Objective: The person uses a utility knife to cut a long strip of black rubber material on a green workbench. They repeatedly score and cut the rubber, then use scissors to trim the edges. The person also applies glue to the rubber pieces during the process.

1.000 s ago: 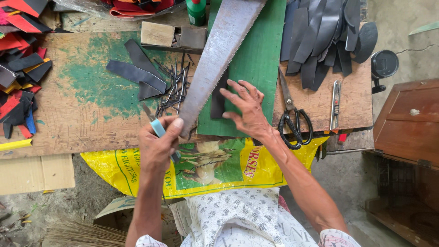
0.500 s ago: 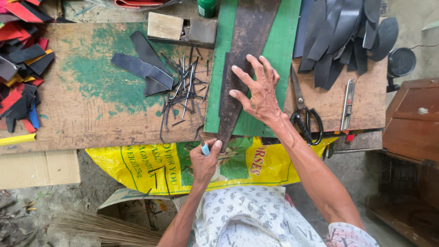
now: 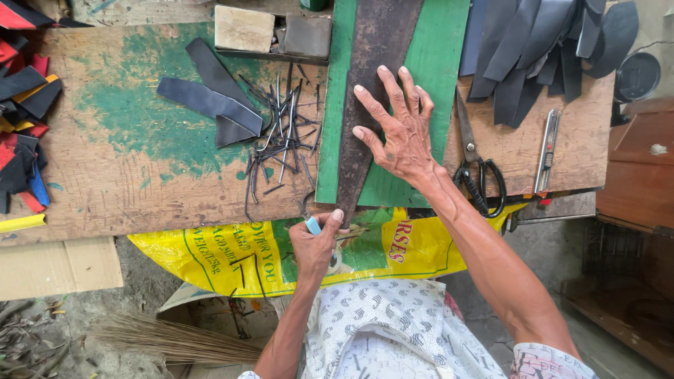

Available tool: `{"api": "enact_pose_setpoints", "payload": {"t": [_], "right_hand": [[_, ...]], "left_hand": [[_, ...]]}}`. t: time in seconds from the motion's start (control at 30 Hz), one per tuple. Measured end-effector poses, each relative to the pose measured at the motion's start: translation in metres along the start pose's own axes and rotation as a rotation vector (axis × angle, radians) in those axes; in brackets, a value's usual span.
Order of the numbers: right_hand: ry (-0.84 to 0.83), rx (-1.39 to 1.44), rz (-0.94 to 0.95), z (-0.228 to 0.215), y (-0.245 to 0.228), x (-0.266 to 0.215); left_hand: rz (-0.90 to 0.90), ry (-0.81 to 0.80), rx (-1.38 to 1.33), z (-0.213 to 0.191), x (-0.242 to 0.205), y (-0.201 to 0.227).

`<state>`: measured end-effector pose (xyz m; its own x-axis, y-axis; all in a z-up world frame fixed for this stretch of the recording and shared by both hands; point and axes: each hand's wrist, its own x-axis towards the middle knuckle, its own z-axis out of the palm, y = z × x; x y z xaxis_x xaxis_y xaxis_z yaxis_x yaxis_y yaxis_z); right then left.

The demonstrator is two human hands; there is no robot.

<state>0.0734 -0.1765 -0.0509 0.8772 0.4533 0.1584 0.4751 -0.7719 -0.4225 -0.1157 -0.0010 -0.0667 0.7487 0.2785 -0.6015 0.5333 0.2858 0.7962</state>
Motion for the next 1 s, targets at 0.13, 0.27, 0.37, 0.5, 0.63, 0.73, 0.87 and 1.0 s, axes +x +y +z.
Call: {"api": "enact_pose_setpoints", "payload": {"t": [0.13, 0.27, 0.37, 0.5, 0.63, 0.73, 0.87, 1.0], "right_hand": [[-0.028, -0.012, 0.017, 0.002, 0.000, 0.001], [-0.044, -0.009, 0.030, 0.003, 0.001, 0.002], [-0.051, -0.012, 0.033, 0.003, 0.001, 0.003], [-0.062, -0.022, 0.037, 0.002, -0.002, 0.003], [-0.071, -0.035, 0.042, 0.001, -0.002, 0.003], [-0.076, -0.035, 0.048, 0.001, -0.003, 0.004], [-0.103, -0.044, 0.053, -0.001, -0.005, 0.005], [-0.179, -0.039, 0.048, -0.010, -0.005, 0.009]], "left_hand": [[-0.012, 0.011, 0.010, 0.001, 0.001, 0.001], [-0.032, 0.012, 0.006, 0.001, 0.001, 0.003], [-0.025, 0.007, -0.002, 0.002, 0.001, 0.004], [-0.042, 0.014, -0.001, 0.001, 0.002, 0.005], [-0.073, 0.014, -0.020, 0.001, 0.002, 0.005], [-0.058, 0.019, 0.000, 0.001, 0.004, 0.005], [-0.060, 0.007, -0.017, 0.001, 0.004, 0.004], [-0.045, -0.005, 0.004, -0.002, 0.005, 0.004]]}}
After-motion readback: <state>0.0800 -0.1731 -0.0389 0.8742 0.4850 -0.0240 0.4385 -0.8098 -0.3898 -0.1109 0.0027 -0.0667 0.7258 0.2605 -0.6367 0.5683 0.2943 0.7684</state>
